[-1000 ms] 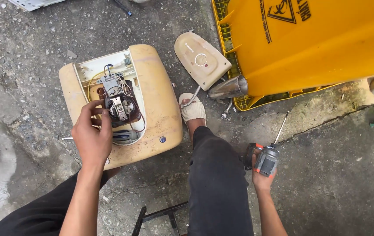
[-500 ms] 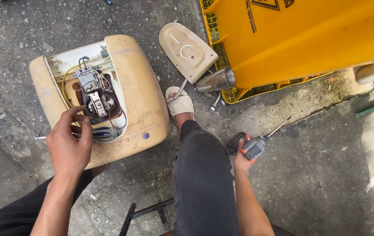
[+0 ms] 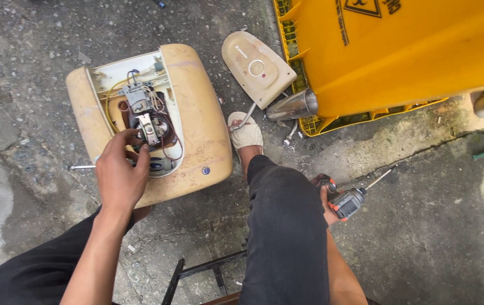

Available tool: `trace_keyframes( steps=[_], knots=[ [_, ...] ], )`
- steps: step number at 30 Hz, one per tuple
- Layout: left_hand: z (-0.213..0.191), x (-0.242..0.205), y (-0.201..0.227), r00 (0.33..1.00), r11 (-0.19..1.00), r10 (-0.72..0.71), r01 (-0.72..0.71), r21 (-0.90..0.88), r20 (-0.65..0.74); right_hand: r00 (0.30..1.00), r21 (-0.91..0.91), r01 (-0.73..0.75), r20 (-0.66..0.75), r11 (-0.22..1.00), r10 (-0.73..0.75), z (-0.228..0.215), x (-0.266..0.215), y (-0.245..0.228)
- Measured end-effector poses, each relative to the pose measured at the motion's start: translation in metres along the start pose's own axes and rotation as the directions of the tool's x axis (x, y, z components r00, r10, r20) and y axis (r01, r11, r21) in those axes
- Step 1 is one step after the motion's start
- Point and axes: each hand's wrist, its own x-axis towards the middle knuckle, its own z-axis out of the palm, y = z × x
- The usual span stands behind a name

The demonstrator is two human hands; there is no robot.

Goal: Disassembling internal electrical and mechanical components from an appliance housing using manual and power tools.

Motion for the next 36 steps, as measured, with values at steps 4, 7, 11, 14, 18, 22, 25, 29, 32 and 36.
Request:
trace_keyframes(
  steps=[4,7,11,14,18,22,25,29,32,36],
  knots=[
    [0.019,0.030,-0.010,0.994,0.995,-0.073,0.078,0.061,-0.080,0.991,0.072,0.076,0.106,0.994,-0.084,0.029,-0.017,-0.085],
    [0.031,0.062,-0.008,0.983,0.981,-0.143,0.156,0.113,-0.112,0.975,0.120,0.126,0.168,0.985,-0.146,0.049,-0.029,-0.152],
    [0.077,0.107,-0.037,0.958,0.917,-0.284,0.285,0.278,-0.045,0.942,0.188,0.194,0.239,0.963,-0.236,0.067,-0.049,-0.237],
    [0.079,0.126,-0.035,0.945,0.880,-0.324,0.318,0.353,-0.041,0.916,0.231,0.238,0.271,0.943,-0.297,0.076,-0.070,-0.299],
    [0.067,0.132,-0.029,0.948,0.893,-0.316,0.307,0.328,-0.026,0.881,0.277,0.284,0.301,0.918,-0.364,0.043,-0.078,-0.355],
    [0.048,0.125,-0.021,0.931,0.911,-0.362,0.345,0.224,0.038,0.819,0.351,0.335,0.351,0.874,-0.455,-0.094,-0.030,-0.341],
    [0.039,0.123,-0.017,0.952,0.935,-0.305,0.293,0.201,0.026,0.713,0.453,0.418,0.373,0.787,-0.593,-0.098,-0.030,-0.415],
    [0.048,0.127,-0.031,0.948,0.943,-0.313,0.302,0.137,0.062,0.207,0.613,0.590,0.515,0.526,-0.832,-0.027,-0.079,-0.545],
    [0.030,0.127,-0.017,0.928,0.929,-0.342,0.311,0.201,0.147,0.137,0.473,0.778,0.515,0.414,-0.846,0.051,-0.100,-0.545],
    [0.029,0.124,-0.018,0.942,0.940,-0.294,0.254,0.229,0.163,0.244,-0.026,0.896,0.863,0.443,-0.443,0.095,-0.094,-0.504]
  ],
)
